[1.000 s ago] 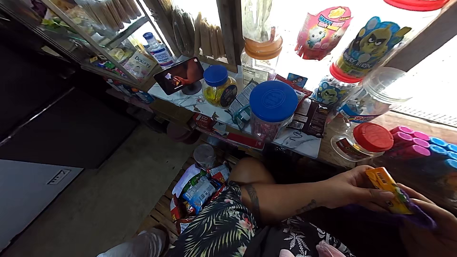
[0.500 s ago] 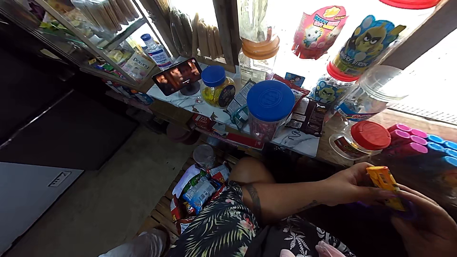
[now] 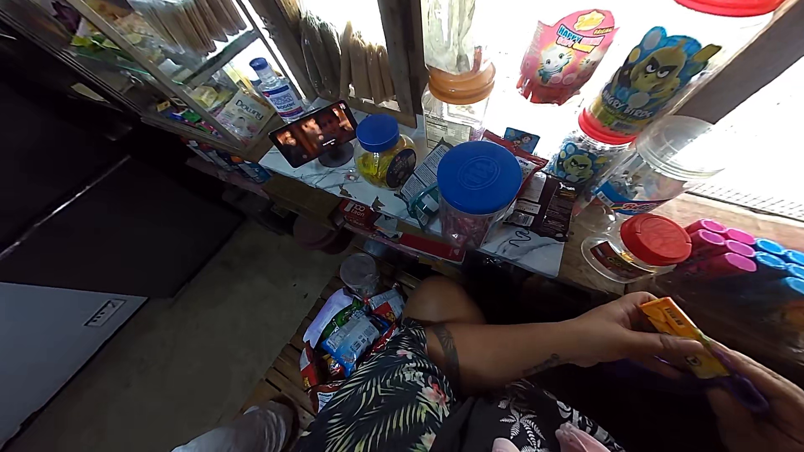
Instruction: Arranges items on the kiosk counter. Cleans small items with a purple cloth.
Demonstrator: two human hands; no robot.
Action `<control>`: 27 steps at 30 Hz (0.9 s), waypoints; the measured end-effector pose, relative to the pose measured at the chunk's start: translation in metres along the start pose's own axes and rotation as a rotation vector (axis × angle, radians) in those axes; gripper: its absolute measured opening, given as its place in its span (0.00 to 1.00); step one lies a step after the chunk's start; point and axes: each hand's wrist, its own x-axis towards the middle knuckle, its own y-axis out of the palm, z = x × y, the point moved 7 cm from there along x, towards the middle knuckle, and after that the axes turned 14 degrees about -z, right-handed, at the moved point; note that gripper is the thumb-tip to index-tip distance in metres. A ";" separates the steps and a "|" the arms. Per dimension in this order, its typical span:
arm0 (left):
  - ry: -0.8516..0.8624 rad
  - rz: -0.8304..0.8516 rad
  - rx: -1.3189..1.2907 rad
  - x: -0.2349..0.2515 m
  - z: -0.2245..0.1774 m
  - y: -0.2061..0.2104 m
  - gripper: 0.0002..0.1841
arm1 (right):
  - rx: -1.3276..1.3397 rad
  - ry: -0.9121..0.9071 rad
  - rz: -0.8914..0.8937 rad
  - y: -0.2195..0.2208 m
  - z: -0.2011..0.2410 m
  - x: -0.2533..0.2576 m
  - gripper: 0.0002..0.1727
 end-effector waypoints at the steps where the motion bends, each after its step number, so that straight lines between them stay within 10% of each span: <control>1: -0.005 -0.003 0.008 0.000 0.000 0.000 0.21 | -0.016 -0.022 -0.003 -0.001 0.000 0.000 0.17; 10: 0.072 -0.042 0.039 0.001 -0.005 -0.002 0.36 | -0.121 -0.098 0.038 -0.003 -0.004 -0.002 0.17; 27: 0.531 0.058 0.241 -0.002 -0.021 0.002 0.26 | 0.265 0.292 -0.090 -0.004 -0.018 0.003 0.19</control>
